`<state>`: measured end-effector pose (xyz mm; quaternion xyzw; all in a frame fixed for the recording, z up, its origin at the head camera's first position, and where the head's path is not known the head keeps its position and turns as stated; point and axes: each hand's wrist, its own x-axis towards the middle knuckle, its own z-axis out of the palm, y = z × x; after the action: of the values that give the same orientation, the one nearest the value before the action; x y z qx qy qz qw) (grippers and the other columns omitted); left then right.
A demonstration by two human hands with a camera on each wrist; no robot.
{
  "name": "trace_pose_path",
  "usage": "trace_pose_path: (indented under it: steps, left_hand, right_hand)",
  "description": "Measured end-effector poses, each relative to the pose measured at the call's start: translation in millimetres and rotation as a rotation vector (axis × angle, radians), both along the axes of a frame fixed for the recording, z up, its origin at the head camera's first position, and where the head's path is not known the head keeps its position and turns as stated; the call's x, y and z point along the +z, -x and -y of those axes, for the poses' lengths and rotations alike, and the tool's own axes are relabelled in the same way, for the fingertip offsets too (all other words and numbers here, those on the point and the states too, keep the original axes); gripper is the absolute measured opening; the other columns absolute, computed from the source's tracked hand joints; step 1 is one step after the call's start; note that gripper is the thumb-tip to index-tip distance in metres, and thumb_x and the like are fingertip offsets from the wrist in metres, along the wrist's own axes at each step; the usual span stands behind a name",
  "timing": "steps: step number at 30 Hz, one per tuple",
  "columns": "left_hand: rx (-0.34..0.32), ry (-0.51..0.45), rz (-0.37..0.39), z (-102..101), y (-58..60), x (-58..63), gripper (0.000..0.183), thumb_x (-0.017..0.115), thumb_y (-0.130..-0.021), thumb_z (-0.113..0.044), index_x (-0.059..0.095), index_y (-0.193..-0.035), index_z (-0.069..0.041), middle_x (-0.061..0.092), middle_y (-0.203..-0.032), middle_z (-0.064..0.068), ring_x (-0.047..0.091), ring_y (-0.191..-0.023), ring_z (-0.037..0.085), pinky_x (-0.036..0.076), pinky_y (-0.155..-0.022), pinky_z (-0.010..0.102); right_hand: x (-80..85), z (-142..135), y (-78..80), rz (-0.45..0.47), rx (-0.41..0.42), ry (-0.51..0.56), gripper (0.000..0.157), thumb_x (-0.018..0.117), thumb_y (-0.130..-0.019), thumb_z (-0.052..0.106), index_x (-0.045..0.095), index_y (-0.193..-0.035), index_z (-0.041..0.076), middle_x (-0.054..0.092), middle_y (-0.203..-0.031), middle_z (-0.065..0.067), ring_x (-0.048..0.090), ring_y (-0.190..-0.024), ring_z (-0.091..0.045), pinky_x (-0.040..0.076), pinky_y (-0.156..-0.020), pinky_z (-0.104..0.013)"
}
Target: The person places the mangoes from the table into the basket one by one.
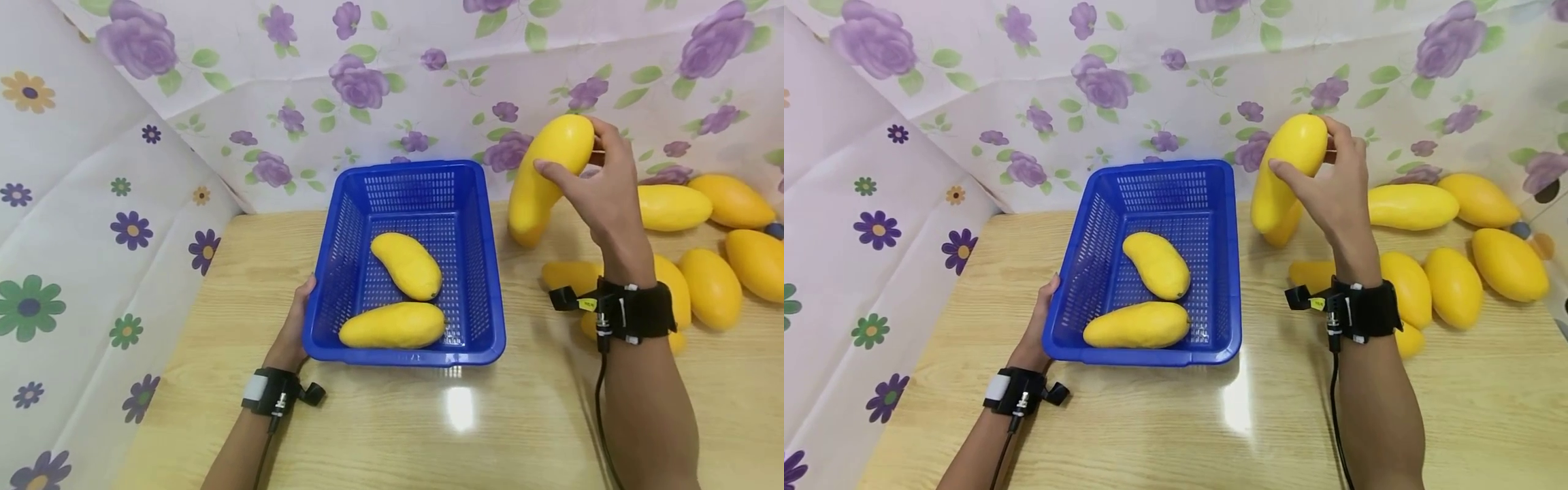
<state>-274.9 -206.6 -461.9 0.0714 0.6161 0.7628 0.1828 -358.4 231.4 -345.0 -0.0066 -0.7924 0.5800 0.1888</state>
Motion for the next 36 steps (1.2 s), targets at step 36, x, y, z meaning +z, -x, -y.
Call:
trace_pose_path:
  steps: [36]
  left_hand:
    - [0.032, 0.006, 0.020, 1.2, -0.5, -1.5, 0.068, 0.031, -0.098, -0.059, 0.018, -0.159, -0.031, 0.027, -0.154, 0.019, 0.037, -0.132, 0.032, 0.040, -0.102, 0.044]
  right_hand:
    - [7.9, 29.0, -16.2, -0.056, 0.095, -0.033, 0.077, 0.077, -0.082, 0.021, 0.042, -0.150, 0.027, 0.040, -0.135, -0.002, 0.039, -0.109, -0.016, 0.035, -0.083, -0.036]
